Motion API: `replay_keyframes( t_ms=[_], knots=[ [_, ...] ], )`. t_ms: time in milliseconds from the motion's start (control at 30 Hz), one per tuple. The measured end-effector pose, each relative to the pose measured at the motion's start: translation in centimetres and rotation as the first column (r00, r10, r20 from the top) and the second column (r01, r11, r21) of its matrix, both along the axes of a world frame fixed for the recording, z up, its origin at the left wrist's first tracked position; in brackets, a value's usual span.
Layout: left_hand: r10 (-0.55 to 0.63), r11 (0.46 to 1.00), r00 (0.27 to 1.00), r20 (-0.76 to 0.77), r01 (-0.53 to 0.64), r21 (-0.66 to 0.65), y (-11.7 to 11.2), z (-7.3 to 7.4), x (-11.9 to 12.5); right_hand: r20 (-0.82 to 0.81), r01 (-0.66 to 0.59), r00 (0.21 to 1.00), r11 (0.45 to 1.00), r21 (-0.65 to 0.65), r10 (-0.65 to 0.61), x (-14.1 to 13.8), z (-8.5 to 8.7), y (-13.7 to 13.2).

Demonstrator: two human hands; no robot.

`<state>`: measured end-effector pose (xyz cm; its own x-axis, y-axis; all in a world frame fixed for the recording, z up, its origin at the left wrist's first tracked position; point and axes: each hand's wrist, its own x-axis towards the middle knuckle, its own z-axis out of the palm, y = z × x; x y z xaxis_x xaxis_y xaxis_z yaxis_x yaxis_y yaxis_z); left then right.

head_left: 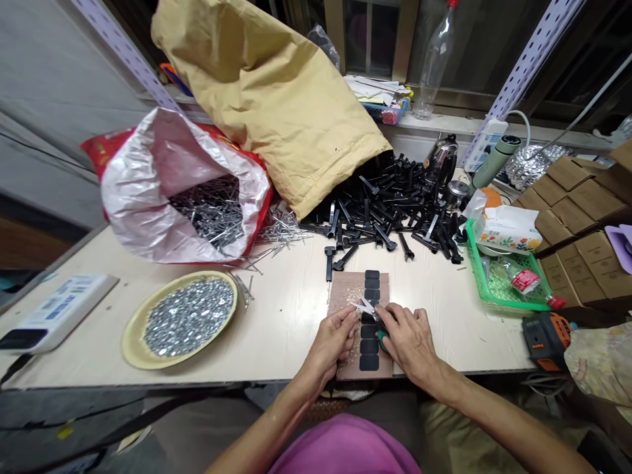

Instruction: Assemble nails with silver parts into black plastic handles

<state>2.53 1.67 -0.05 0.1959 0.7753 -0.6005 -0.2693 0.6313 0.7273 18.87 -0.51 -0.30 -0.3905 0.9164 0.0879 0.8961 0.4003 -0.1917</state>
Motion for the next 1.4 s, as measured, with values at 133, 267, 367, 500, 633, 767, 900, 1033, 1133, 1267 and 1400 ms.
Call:
replay_keyframes(
  t_ms=[133,267,367,500,633,767,900,1033,1133,1267,1400],
  knots=[
    [-0.008,1.0,0.999,0.053,0.007,0.006,0.0,0.0,-0.5,0.027,-0.078,0.997,0.997,0.028,0.077,0.2,-0.1,0.3],
    [-0.052,0.999,0.996,0.078,0.053,-0.012,0.2,0.1,-1.0,0.045,-0.105,0.994,0.994,0.023,0.103,0.3,-0.2,0.2],
    [-0.097,0.994,0.989,0.108,0.102,-0.042,0.3,0.0,-1.2,0.016,-0.095,0.995,0.994,-0.051,0.096,0.3,0.0,0.1],
    [-0.095,0.993,0.988,0.12,0.102,-0.053,0.5,-0.3,-1.3,-0.236,-0.1,0.971,0.952,-0.289,0.03,0.5,0.0,0.3],
    [-0.093,0.994,0.985,0.146,0.102,-0.051,0.5,-0.3,-1.3,-0.534,-0.14,0.836,0.891,-0.432,-0.127,0.6,-0.3,1.0],
    [-0.116,0.991,0.974,0.195,0.128,-0.048,0.3,-0.2,-1.1,-0.645,-0.194,0.651,0.733,-0.652,-0.401,0.7,-0.4,2.0],
    [-0.097,0.995,0.979,0.177,0.102,-0.02,0.6,-0.4,-1.2,-0.603,-0.1,0.724,0.815,-0.571,-0.334,1.9,-0.4,2.8],
    [-0.056,0.998,0.997,0.056,0.054,0.022,1.0,-0.6,-1.7,-0.337,0.11,0.907,0.914,-0.391,-0.254,3.4,0.0,2.6],
    [-0.013,0.993,0.997,-0.07,0.021,0.114,1.0,-0.6,-1.6,-0.261,0.058,0.951,0.924,-0.377,-0.166,3.6,0.9,2.0],
    [0.059,0.968,0.978,-0.202,-0.006,0.251,0.9,-0.5,-1.1,-0.155,-0.104,0.986,0.962,-0.252,0.066,2.4,2.1,1.1],
    [0.059,0.968,0.972,-0.229,0.001,0.252,0.9,-0.4,-0.8,-0.074,-0.126,0.99,0.982,-0.14,0.117,1.5,2.0,0.8]
  ],
)
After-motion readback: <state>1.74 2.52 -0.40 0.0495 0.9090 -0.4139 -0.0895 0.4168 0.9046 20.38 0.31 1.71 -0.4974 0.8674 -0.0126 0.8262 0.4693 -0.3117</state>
